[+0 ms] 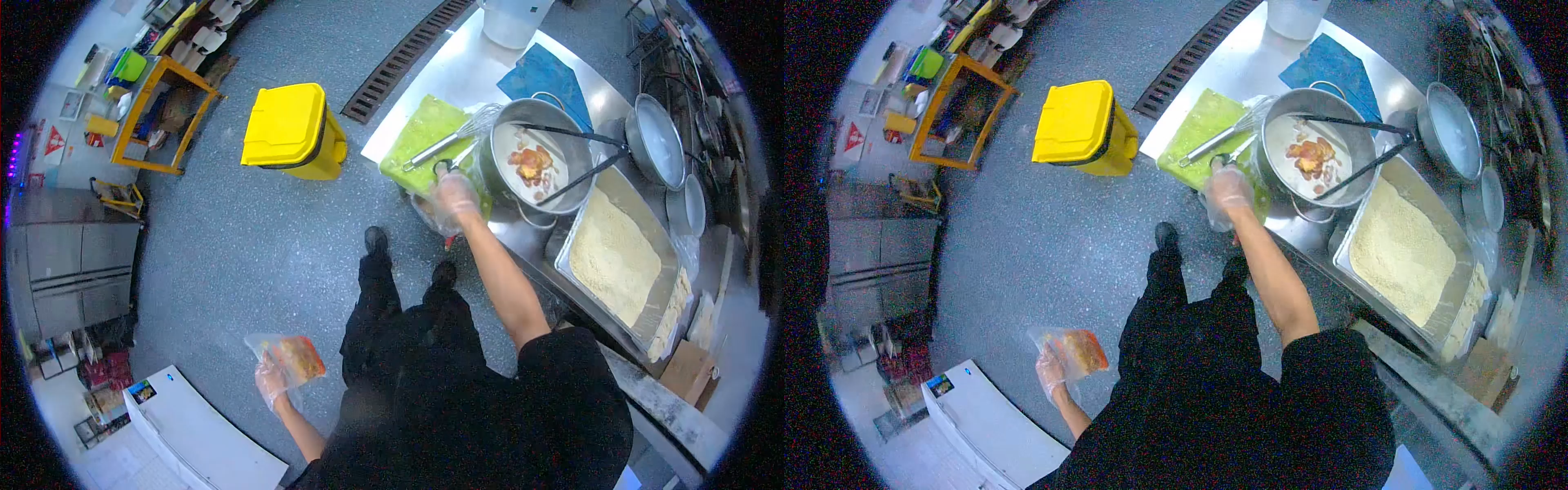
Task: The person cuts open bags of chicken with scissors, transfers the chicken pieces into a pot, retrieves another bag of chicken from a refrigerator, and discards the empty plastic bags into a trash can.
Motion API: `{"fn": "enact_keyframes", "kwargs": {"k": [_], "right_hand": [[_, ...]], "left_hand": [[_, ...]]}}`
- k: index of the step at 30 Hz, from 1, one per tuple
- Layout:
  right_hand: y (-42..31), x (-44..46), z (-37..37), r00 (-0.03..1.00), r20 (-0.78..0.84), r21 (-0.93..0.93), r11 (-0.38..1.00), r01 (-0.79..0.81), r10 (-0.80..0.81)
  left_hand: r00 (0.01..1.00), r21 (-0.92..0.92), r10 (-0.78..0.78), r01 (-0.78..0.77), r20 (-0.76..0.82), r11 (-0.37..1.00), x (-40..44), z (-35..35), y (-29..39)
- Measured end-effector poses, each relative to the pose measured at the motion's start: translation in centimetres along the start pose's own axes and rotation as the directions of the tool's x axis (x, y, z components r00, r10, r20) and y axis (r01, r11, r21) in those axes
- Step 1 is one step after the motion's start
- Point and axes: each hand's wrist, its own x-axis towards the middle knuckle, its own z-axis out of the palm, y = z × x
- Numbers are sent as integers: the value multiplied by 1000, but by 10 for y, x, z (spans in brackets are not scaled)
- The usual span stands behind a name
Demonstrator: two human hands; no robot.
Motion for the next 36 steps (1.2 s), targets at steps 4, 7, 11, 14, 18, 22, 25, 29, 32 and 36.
{"fn": "enact_keyframes", "kwargs": {"k": [4,7,11,14,18,22,25,29,32,36], "right_hand": [[-2,38,-10,988,-155,-131,991,-16,-4],[-19,11,-2,1000,8,-154,988,-4,5],[-38,16,1,963,-126,13,971,-240,240],[-50,4,11,915,-167,84,930,-357,366],[-55,-2,31,801,-267,358,827,-434,536],[-44,-7,73,822,176,967,60,-247,542],[-120,-30,16,944,234,957,-225,-183,230],[-204,-47,-46,966,220,932,-263,-249,-134],[-225,-42,-44,916,110,897,-360,-259,-385],[-239,-34,-45,911,17,857,-463,-226,-413]], "left_hand": [[914,-149,326,-367,-240,918,114,43,82],[886,-105,446,-459,-128,882,146,18,117],[743,-180,648,-669,-168,721,224,20,205],[506,70,846,-850,-168,523,266,2,264],[173,231,966,-949,-194,216,271,-58,347],[182,-107,930,-982,-320,156,257,-114,425],[404,-261,907,-894,-117,364,209,-167,481],[359,-394,916,-880,-182,267,179,-182,524],[521,-520,850,-748,-74,413,149,-194,550],[516,-516,849,-761,-113,394,127,-199,561]]}}
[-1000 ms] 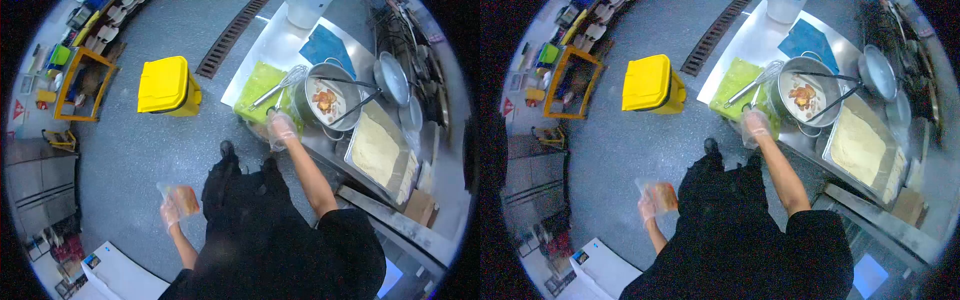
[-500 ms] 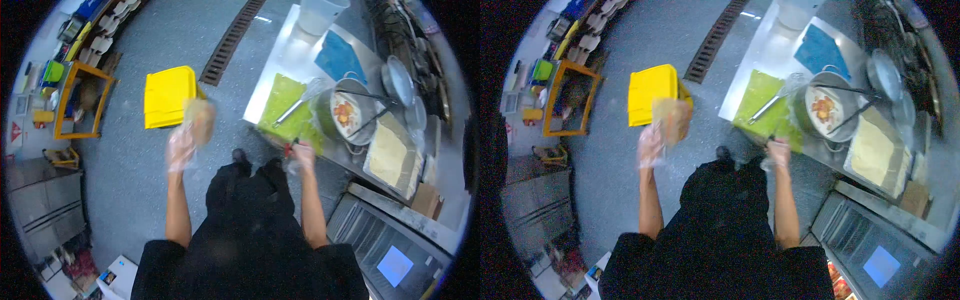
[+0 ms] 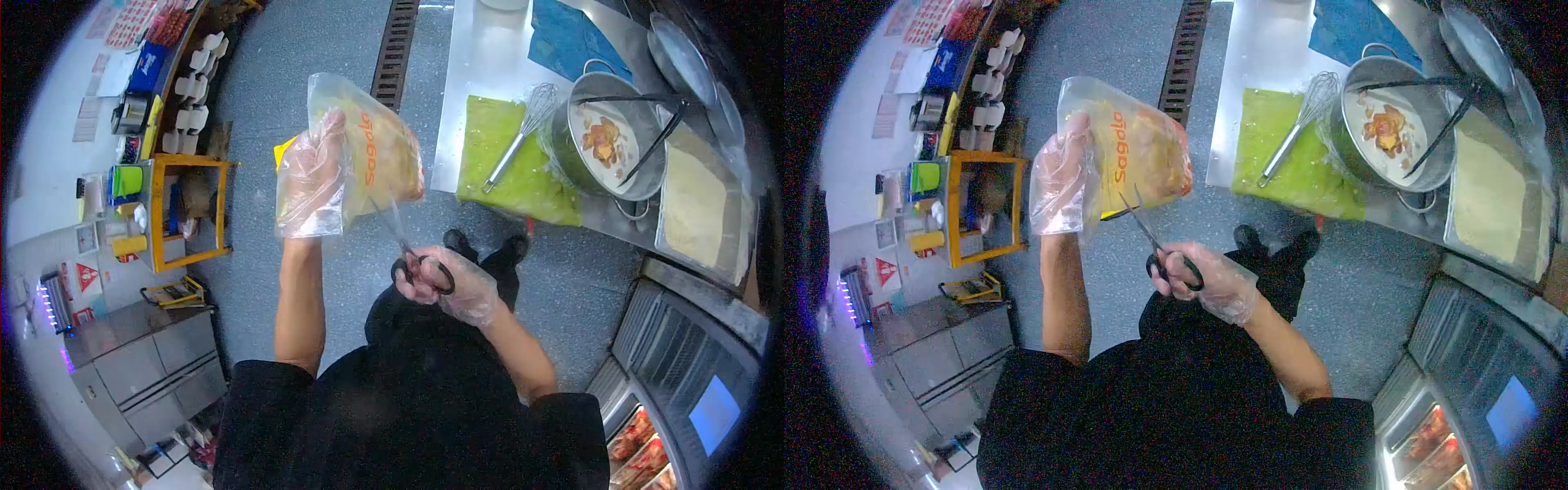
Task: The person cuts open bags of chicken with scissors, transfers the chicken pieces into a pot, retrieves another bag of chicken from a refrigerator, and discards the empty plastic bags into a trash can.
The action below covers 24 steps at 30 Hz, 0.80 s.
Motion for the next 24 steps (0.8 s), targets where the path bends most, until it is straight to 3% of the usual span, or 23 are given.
{"fn": "enact_keyframes", "kwargs": {"k": [2,5,8,11,12,14,16,19,22,24], "right_hand": [[3,6,-5,999,47,132,991,-6,0],[-4,5,-1,998,19,175,983,-59,57],[-14,7,2,991,25,145,981,-132,130],[2,24,3,999,27,280,960,13,-21],[-5,24,19,996,-83,286,957,46,-23],[2,34,15,994,23,201,975,96,-102],[1,39,13,983,130,114,987,111,-126],[-4,43,21,989,63,137,983,125,-135],[-8,48,19,975,168,-10,988,153,-149],[-8,38,29,989,62,33,990,134,-135]], "left_hand": [[1000,-53,4,-3,10,999,-3,1,6],[998,-187,-29,38,52,982,-14,1,26],[1000,-104,-26,25,-12,994,-16,3,26],[975,202,218,-205,-44,958,-8,-3,-1],[982,97,179,-173,-53,980,-9,-4,1],[993,-112,100,-106,-58,988,-13,-10,11],[990,-163,117,-128,-79,978,-14,-15,18],[986,-198,81,-109,-143,974,-26,-18,35],[969,-203,121,-165,-214,965,-31,-20,31],[955,-207,147,-203,-258,957,-32,-20,30]]}}
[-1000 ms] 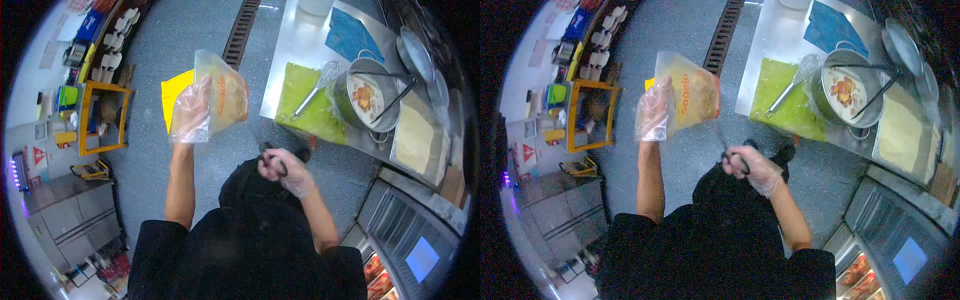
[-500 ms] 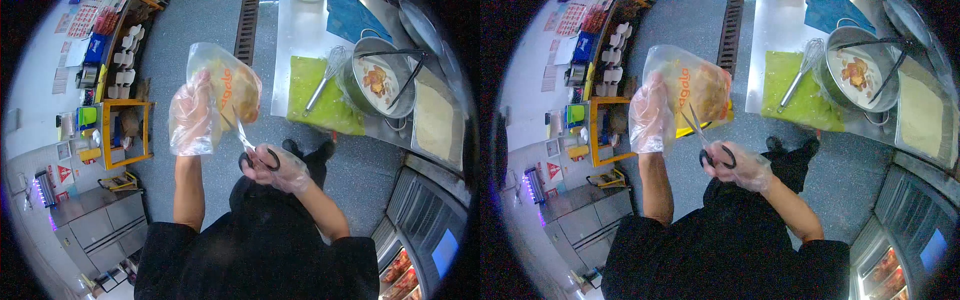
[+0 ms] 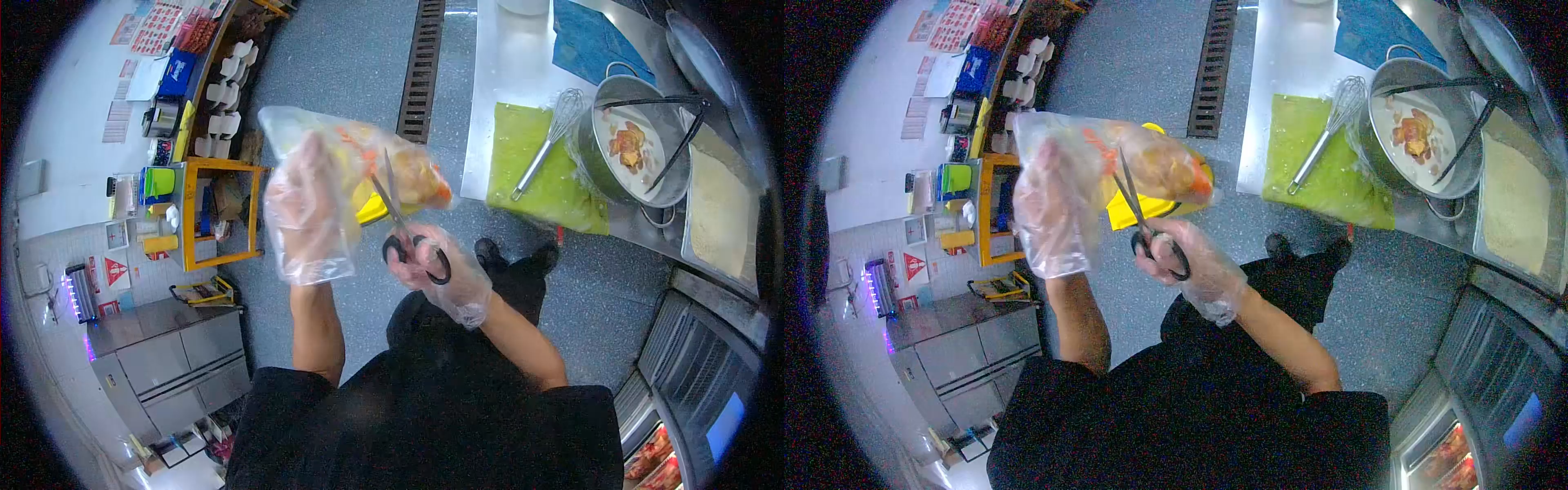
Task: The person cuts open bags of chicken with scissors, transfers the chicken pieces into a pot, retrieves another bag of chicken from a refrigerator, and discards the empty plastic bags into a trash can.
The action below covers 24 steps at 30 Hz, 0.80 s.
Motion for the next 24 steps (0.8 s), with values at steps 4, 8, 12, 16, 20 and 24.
{"fn": "enact_keyframes", "kwargs": {"k": [4,8,12,16,20,24], "right_hand": [[-3,-4,3,999,-41,55,998,-21,24],[-1,8,2,996,82,-35,999,29,-26],[-1,0,3,1000,22,-127,992,6,-3],[0,-4,1,999,24,21,999,-37,37],[-6,-5,-11,979,150,138,977,-159,139],[2,-12,-19,984,130,146,979,-141,122]], "left_hand": [[989,15,-121,120,89,993,3,-15,1],[991,51,-110,106,77,993,-1,-17,-6],[984,3,-111,112,-140,994,5,-6,10],[993,19,-112,112,-26,993,7,-16,-10],[988,90,-151,147,41,985,0,-18,-9],[986,90,-145,138,81,986,-11,-12,6]]}}
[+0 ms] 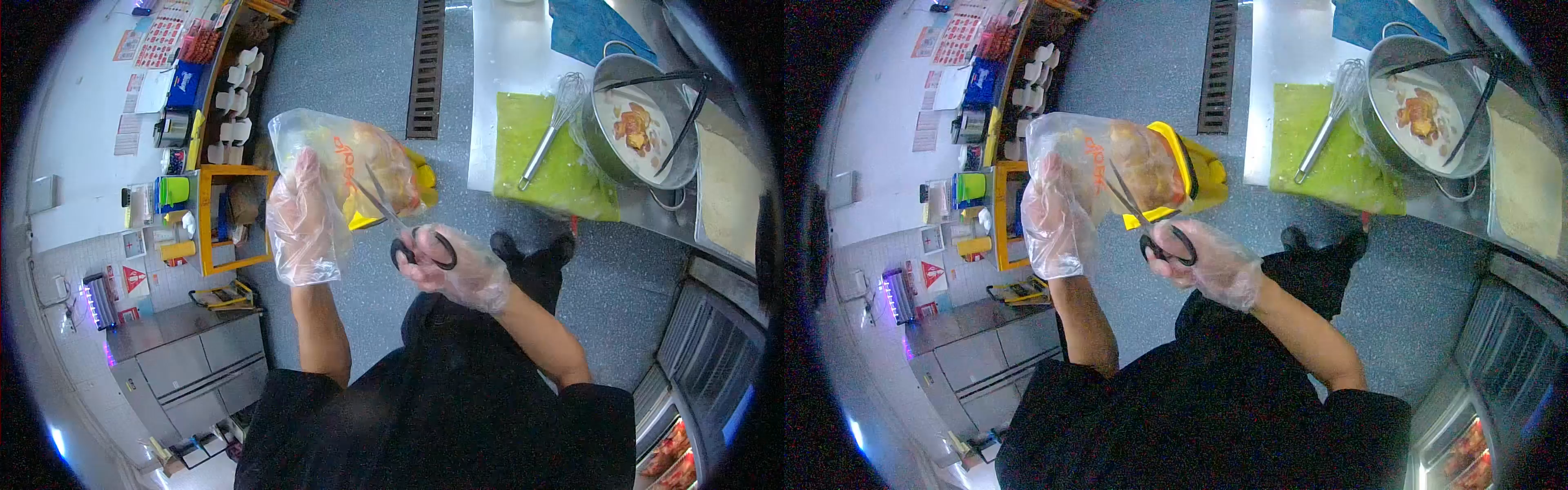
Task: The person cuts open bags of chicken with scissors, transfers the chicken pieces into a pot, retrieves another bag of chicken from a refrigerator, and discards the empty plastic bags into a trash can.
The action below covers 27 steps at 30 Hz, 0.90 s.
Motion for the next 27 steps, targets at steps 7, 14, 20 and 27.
{"fn": "enact_keyframes", "kwargs": {"k": [7,14,20,27], "right_hand": [[1,17,8,999,39,158,987,-31,25],[-2,14,28,998,10,203,978,51,-54],[1,11,34,997,-57,430,903,-15,44],[-6,-29,16,996,-85,-117,993,7,-17]], "left_hand": [[999,-59,22,-24,-34,998,2,-9,-8],[965,-75,98,-120,-244,990,-9,-5,-8],[974,-3,75,-77,-215,997,-11,-10,1],[996,-169,-2,-14,-94,985,2,-14,-3]]}}
